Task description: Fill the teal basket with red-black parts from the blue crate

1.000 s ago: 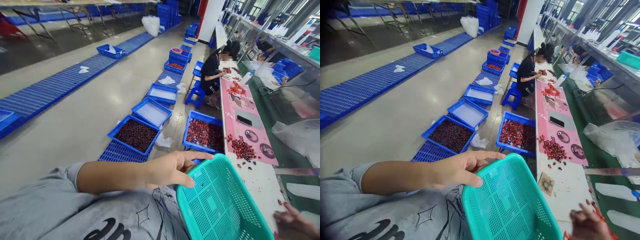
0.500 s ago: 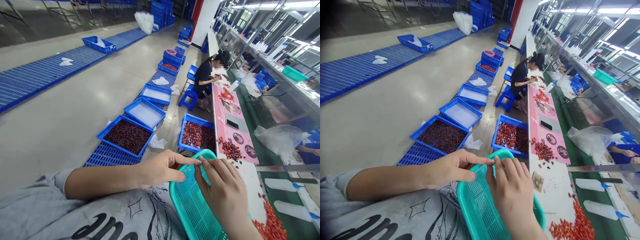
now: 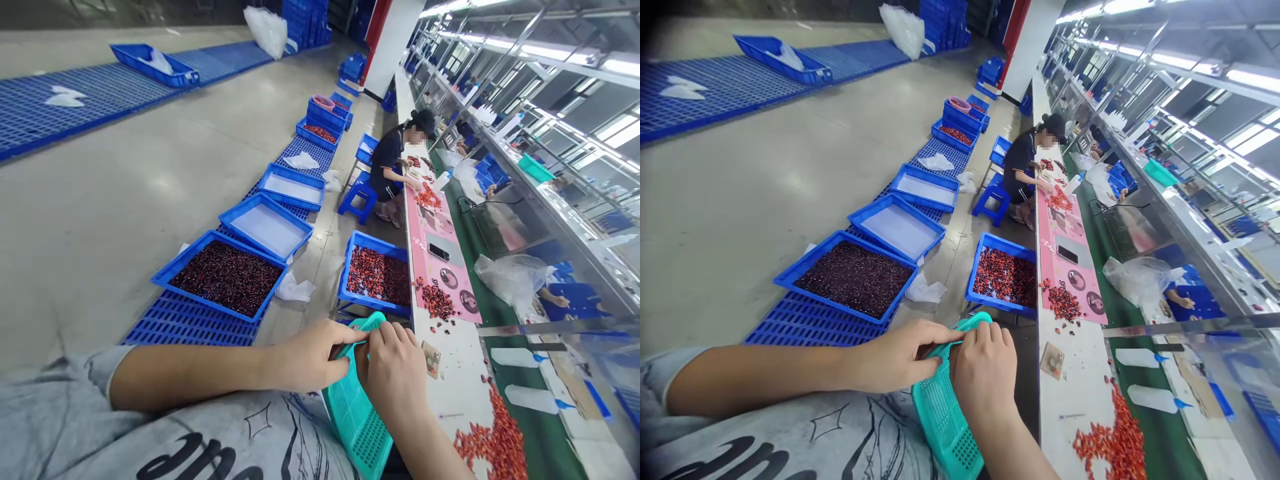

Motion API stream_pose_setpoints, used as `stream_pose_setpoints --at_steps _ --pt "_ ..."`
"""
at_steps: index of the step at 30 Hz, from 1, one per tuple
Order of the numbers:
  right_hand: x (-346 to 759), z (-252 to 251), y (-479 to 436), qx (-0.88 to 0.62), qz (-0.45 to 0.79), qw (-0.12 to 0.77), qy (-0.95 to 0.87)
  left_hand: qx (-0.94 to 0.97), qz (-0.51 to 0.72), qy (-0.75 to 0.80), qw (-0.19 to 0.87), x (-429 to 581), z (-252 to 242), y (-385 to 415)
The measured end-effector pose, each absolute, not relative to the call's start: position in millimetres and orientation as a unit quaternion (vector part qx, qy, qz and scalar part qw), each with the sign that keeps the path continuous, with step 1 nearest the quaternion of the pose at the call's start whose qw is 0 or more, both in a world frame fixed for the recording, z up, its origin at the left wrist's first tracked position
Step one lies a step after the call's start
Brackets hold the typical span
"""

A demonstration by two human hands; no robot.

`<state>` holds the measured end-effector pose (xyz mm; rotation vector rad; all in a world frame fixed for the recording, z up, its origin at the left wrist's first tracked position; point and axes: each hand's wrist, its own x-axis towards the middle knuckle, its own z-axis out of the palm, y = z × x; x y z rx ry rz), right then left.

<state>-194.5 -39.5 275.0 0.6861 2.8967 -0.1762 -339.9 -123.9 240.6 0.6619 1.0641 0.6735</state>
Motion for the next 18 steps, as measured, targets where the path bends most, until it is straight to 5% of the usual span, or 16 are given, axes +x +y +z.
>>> stream_pose_setpoints --at_steps 9,18 --pt "-199 260 -35 0.188 -0.094 0.097 0.973 0.295 0.317 0.495 0.753 -351 229 -126" --pt "-225 237 -29 0.093 -0.144 0.223 0.960 0.269 0.310 0.527 0.744 -370 211 -132"
